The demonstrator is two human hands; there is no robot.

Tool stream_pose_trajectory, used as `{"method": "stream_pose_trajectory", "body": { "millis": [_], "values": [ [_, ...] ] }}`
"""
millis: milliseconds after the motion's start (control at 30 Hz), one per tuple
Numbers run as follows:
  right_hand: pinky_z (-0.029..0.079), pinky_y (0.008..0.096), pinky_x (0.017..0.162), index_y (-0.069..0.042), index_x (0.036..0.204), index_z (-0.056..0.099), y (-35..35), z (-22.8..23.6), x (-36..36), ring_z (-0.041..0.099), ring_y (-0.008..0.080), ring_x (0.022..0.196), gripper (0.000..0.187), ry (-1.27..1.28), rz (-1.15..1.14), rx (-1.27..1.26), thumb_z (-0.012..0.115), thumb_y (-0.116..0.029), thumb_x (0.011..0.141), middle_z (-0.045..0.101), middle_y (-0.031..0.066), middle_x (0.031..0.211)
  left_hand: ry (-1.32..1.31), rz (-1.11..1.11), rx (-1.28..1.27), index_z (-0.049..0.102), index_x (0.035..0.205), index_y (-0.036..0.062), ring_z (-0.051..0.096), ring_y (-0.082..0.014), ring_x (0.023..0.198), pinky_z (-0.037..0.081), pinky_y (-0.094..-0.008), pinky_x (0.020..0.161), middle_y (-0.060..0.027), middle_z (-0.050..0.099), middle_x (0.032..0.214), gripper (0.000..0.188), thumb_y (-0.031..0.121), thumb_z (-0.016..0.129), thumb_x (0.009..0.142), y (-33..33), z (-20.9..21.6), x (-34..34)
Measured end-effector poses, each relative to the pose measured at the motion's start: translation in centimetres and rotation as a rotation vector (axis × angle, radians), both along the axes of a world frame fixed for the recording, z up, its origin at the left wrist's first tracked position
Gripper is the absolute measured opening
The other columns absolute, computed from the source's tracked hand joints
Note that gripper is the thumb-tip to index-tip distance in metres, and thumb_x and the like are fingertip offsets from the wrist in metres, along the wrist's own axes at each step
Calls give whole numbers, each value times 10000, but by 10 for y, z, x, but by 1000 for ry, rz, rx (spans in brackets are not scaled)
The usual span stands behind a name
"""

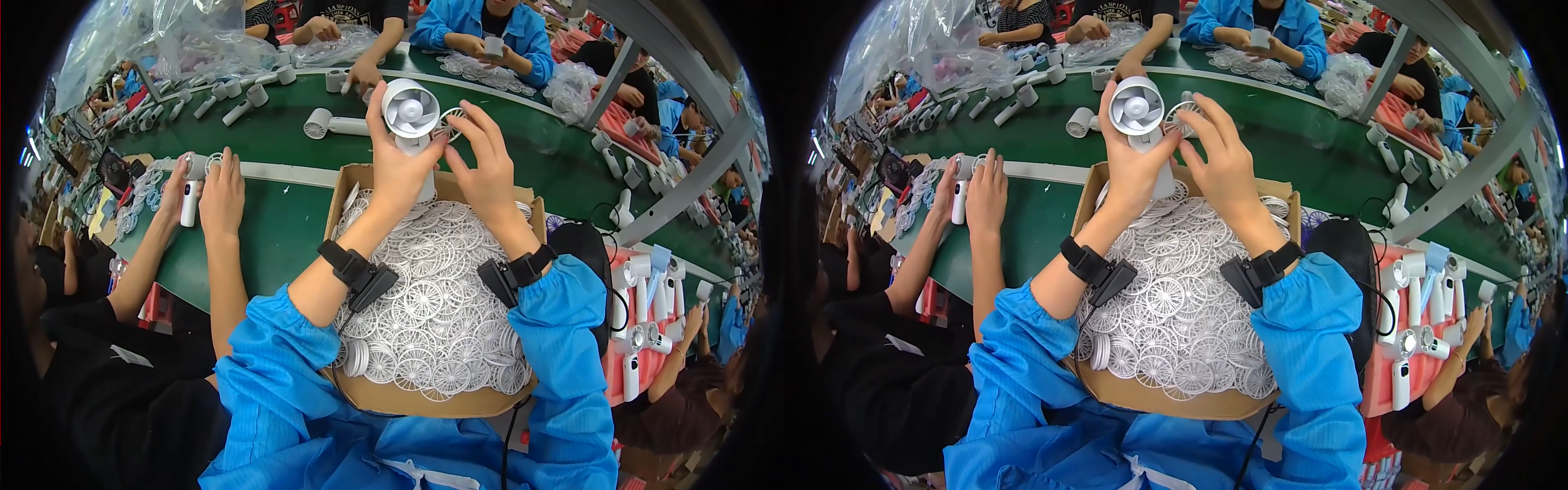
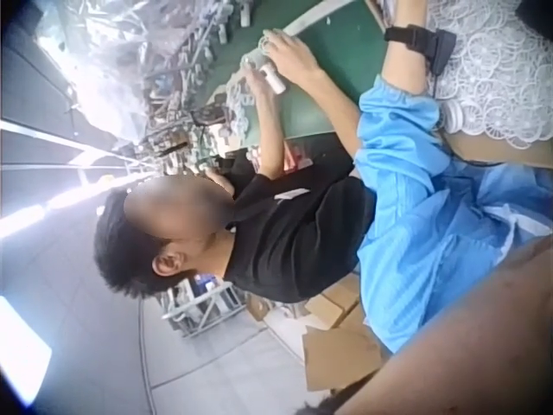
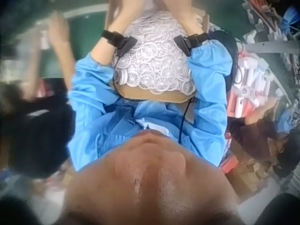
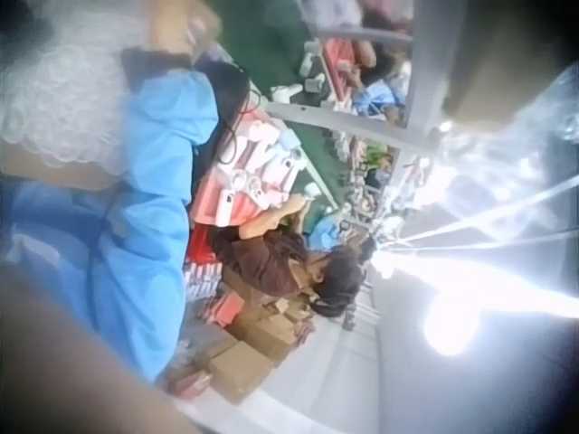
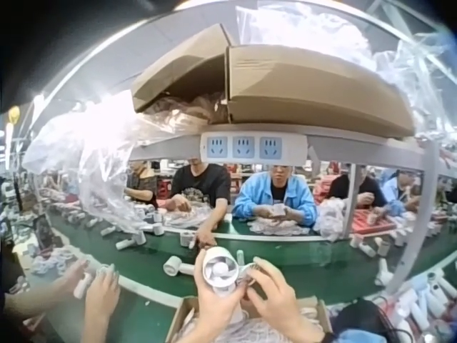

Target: The person picks up a fan body and a fan cover by hand, presses the cover onto the body, and places the assembled fan onto the conveyor belt, repeating the process several times.

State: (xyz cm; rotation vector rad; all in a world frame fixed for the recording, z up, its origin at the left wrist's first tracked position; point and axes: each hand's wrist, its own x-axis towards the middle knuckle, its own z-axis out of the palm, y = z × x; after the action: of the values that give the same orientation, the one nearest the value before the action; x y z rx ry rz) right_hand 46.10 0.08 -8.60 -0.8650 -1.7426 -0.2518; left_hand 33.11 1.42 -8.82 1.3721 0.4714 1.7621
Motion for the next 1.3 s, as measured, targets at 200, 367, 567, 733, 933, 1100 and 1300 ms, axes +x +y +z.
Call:
{"method": "stream_pose_trajectory", "body": {
  "millis": [200, 367, 567, 733, 933, 1100, 1300],
  "values": [
    [483, 350, 912, -72, 1134, 604, 4, -1, 6, 561, 290, 1130, 434, -37, 31, 38, 695, 25, 721, 544, 115, 1274, -48, -34, -63, 141, 1441, 162, 599, -168, 933, 522, -221, 562, -113, 485, 1199, 865, -22, 677, 788, -3, 0, -1],
    [474, 354, 924, -69, 1151, 605, -3, 2, 1, 550, 285, 1151, 459, -4, 44, 2, 701, 19, 710, 540, 120, 1278, -38, -40, -72, 160, 1444, 151, 591, -162, 951, 538, -247, 620, -105, 476, 1200, 857, -29, 677, 785, -5, 3, 0],
    [462, 348, 932, -57, 1162, 609, 2, 0, 4, 545, 275, 1163, 472, -80, 3, -57, 712, -11, 704, 553, 125, 1257, 4, 117, 105, 203, 1436, 141, 595, -181, 973, 540, -257, 702, -111, 491, 1201, 830, -42, 677, 780, 6, -9, 8],
    [460, 356, 921, -44, 1157, 613, 0, 7, 1, 559, 275, 1126, 456, -80, 12, -144, 716, -45, 713, 558, 132, 1246, 51, 123, -33, 214, 1431, 134, 599, -188, 978, 538, -260, 728, -113, 508, 1195, 829, -41, 683, 771, 8, -13, 2],
    [477, 354, 871, -46, 1160, 618, 11, 0, 9, 604, 273, 1017, 429, -195, -163, -126, 706, -115, 746, 591, 139, 1204, 65, 185, -111, 198, 1426, 152, 620, -168, 869, 548, -271, 621, -109, 567, 1094, 803, -18, 659, 791, 11, -17, -1],
    [490, 331, 827, -40, 1127, 643, 31, -20, 37, 639, 259, 925, 404, -34, -255, -564, 700, -187, 755, 656, 144, 1064, -71, 74, -465, 190, 1417, 172, 614, -154, 682, 516, -290, 488, -97, 603, 947, 741, 39, 621, 829, 21, -15, -21],
    [501, 319, 764, -27, 1082, 667, 43, -36, 58, 659, 235, 808, 404, -97, -268, -844, 701, -241, 742, 690, 150, 925, 62, 31, -548, 178, 1420, 181, 605, -154, 624, 501, -289, 462, -90, 604, 888, 708, 64, 586, 852, 16, -11, -14]
  ]
}}
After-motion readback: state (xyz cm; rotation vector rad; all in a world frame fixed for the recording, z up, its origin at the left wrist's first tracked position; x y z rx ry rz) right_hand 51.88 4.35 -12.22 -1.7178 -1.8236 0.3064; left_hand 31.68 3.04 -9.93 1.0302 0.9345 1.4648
